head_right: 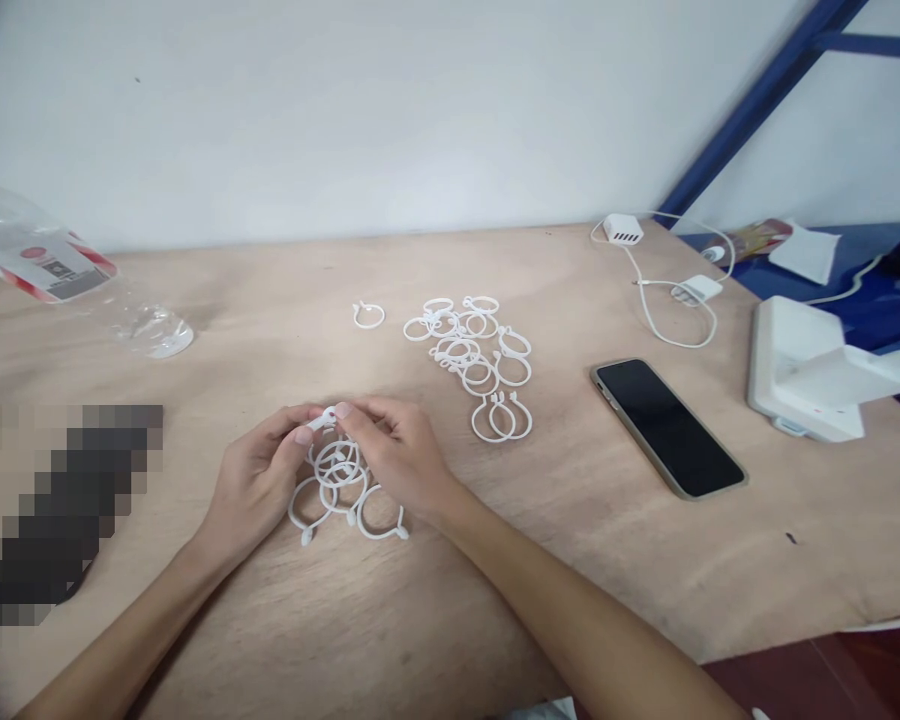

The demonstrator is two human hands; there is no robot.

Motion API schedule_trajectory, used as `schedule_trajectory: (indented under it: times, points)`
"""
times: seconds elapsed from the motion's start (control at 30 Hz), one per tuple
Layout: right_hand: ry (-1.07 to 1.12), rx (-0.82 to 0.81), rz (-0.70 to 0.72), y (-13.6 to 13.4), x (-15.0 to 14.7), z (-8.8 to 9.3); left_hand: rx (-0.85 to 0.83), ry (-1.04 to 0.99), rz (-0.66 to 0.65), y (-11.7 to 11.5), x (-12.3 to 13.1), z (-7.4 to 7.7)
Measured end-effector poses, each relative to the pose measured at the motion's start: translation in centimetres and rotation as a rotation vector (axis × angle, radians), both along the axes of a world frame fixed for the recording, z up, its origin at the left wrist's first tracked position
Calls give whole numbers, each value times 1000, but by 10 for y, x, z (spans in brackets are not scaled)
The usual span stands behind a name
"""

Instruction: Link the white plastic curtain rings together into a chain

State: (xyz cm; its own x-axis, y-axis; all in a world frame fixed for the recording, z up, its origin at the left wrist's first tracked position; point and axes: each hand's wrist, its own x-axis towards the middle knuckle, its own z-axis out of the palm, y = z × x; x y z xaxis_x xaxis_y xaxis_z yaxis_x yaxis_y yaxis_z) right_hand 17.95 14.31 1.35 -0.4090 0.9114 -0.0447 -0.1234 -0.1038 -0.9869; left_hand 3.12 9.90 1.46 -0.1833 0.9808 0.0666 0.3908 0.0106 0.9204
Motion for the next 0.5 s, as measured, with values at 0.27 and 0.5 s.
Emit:
schedule_trajectory:
  times: [0.27,0.5]
  points:
    - [-67,45,-50,4,0,1,-1,84,-48,-1,0,0]
    - [-111,80,18,12,4,3,54,157,-81,-1,-3,-3]
